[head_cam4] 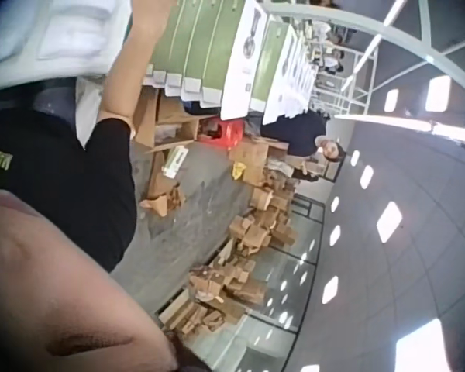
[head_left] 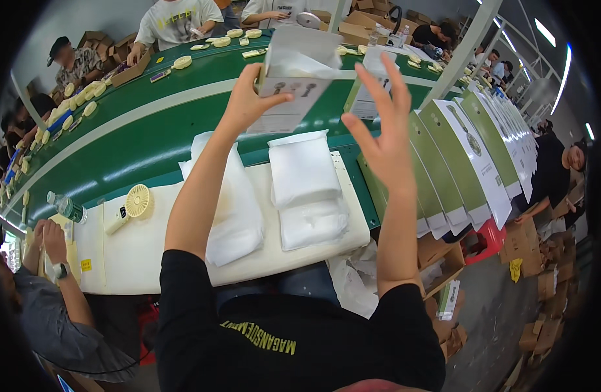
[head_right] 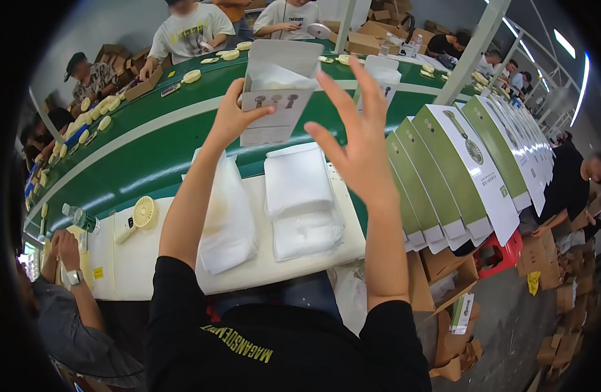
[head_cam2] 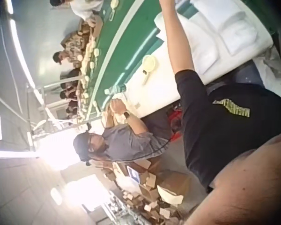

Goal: Packing small handheld electric fans into protective foam and cardboard boxes on an assembly line.

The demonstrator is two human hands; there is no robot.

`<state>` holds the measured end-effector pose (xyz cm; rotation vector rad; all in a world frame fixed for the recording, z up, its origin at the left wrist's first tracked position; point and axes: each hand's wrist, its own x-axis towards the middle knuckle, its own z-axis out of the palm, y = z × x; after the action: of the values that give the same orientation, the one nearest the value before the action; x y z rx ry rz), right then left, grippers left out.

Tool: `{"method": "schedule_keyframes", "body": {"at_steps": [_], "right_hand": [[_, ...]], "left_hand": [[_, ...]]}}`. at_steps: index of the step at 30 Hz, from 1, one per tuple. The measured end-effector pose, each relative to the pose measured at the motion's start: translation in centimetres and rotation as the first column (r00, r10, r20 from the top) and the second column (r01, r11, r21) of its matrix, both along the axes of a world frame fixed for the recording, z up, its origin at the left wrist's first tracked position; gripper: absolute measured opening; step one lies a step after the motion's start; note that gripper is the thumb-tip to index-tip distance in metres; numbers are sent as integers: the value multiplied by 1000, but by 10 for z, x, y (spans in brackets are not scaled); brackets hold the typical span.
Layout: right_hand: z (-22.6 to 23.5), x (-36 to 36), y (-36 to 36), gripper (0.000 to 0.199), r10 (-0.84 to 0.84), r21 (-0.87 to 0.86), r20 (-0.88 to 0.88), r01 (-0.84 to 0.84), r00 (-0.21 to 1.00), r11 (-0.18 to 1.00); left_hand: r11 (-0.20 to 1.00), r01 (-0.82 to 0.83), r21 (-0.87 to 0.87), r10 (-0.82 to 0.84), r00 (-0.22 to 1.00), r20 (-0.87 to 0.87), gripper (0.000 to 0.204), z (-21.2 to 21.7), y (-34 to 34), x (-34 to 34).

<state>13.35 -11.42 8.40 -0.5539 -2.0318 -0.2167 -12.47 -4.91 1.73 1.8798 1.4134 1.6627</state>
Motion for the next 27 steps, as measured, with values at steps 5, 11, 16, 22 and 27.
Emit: {"method": "schedule_keyframes", "body": {"at_steps": [5,11,16,22,27], "right_hand": [[-117,8,-20,48,84,-479,-15,-81,996,874],[-198,20,-56,40,49,-601,59,-4,997,799],[-204,20,-63,37,3,-613,49,28,999,789],[-216,21,-61,36,-9,-584,68,47,998,810],[-210,15,-66,35,-33,-543,103,84,994,836]], "left_hand": [[964,-93,-248,126,985,119,77,-65,49,-36],[955,-180,-235,195,980,41,85,-89,60,-58],[923,-378,-69,376,926,-38,79,-87,-24,-85],[765,-595,-247,475,780,-408,59,-141,-242,-235],[394,-714,-579,348,699,-625,58,-133,-316,-256]]}}
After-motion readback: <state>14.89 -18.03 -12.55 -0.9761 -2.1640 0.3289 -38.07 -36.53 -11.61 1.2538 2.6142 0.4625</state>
